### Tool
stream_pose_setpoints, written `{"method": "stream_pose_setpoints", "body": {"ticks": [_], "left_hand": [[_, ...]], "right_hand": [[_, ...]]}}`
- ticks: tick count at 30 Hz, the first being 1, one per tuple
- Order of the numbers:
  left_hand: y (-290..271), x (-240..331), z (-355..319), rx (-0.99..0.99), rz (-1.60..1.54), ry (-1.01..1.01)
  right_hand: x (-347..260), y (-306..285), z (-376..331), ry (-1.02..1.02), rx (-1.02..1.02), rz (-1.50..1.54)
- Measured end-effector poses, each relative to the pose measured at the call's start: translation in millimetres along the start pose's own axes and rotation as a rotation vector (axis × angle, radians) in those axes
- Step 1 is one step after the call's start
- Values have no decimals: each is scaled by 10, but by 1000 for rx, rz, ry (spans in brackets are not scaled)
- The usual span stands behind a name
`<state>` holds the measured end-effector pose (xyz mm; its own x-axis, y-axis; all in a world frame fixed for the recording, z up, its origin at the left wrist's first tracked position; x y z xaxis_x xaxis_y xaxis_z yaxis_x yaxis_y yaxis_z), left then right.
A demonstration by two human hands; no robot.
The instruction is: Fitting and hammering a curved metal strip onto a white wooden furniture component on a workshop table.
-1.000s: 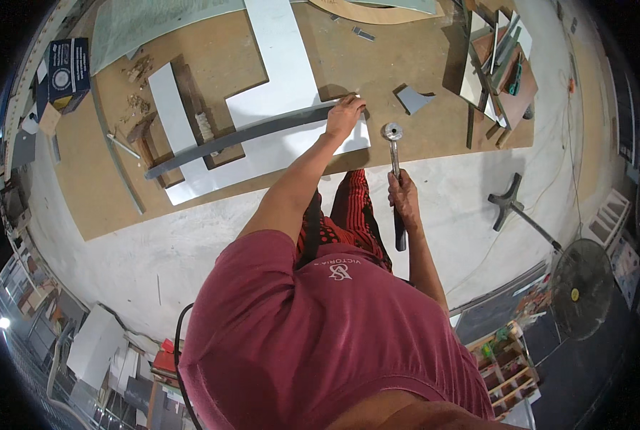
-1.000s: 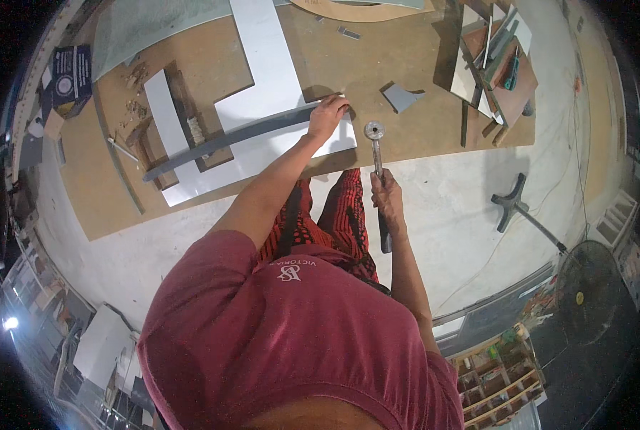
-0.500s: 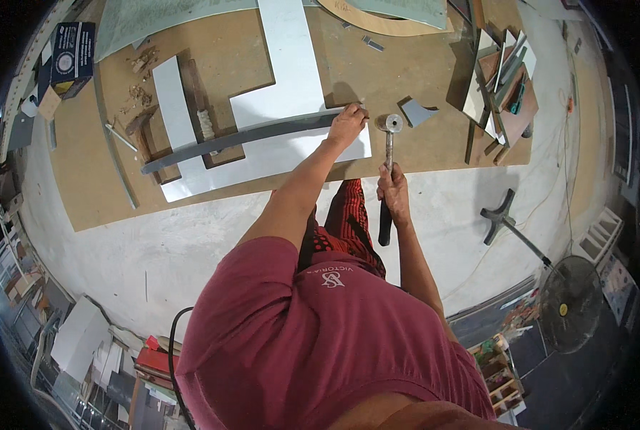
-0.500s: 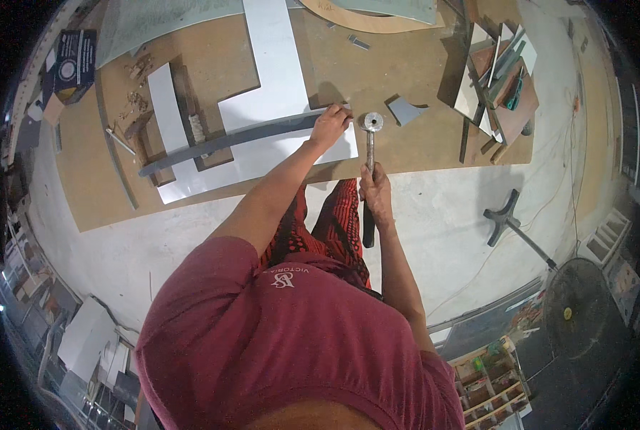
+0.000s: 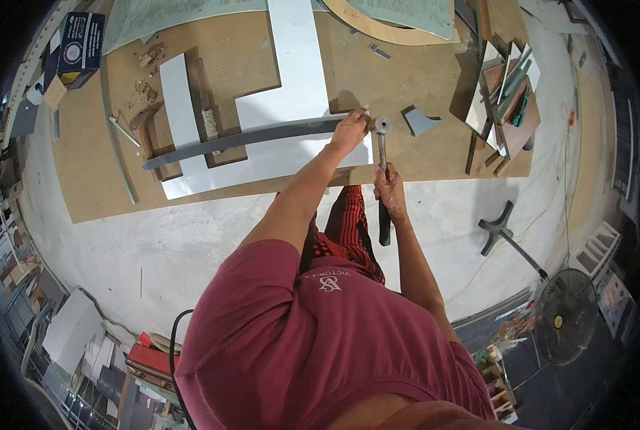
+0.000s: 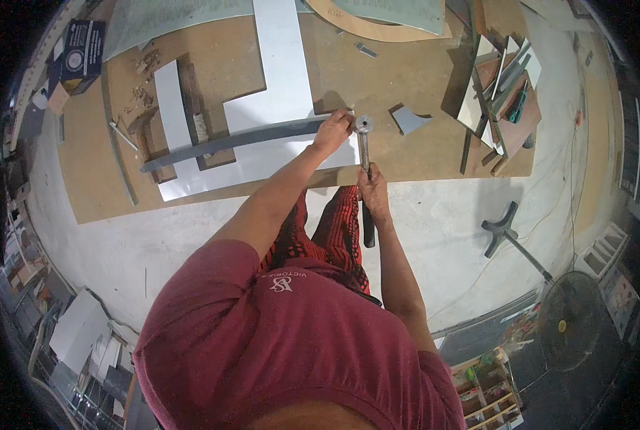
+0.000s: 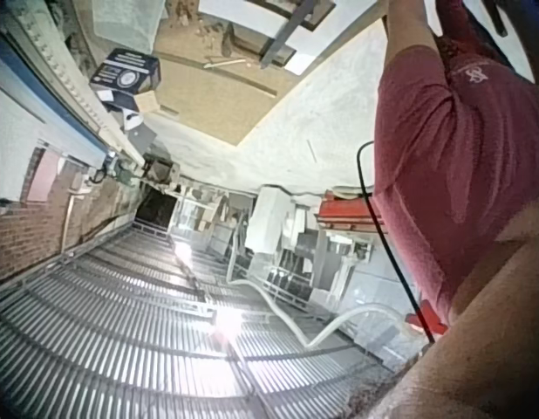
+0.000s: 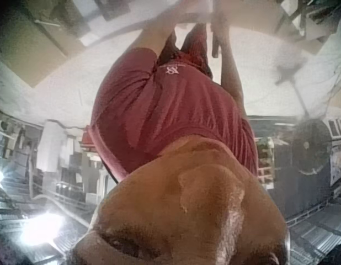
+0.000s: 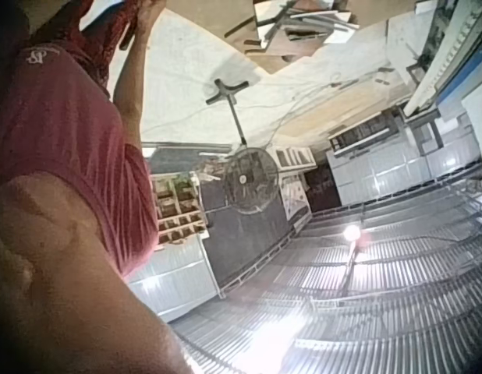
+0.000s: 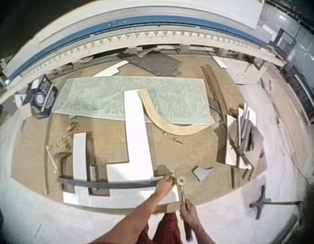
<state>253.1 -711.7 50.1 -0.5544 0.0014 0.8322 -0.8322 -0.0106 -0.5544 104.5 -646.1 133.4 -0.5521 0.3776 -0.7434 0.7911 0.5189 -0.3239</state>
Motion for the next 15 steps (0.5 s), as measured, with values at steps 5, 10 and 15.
{"method": "stream_pose_setpoints", "body": {"ticks": [5,10,15], "left_hand": [[7,60,7,-24,6,20],[-25,55,0,17,14,31],[7,99,21,13,-61,41]], "right_hand": [[94,-20,-6,19,-22,27],[93,-14,18,-29,-1,23],[227,-27,52,-38,39,19]]}}
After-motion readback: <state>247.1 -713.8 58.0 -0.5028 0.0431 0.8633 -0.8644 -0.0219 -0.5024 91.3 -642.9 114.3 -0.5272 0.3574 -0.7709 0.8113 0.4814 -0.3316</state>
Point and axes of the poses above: each hand's wrist, its own z-axis towards the middle knuckle, its own y-axis out of the palm, x = y × z, the point moved 5 cm from there along z, towards the middle knuckle, and after that the axes turned 15 degrees about -z, right-handed, at the moved point
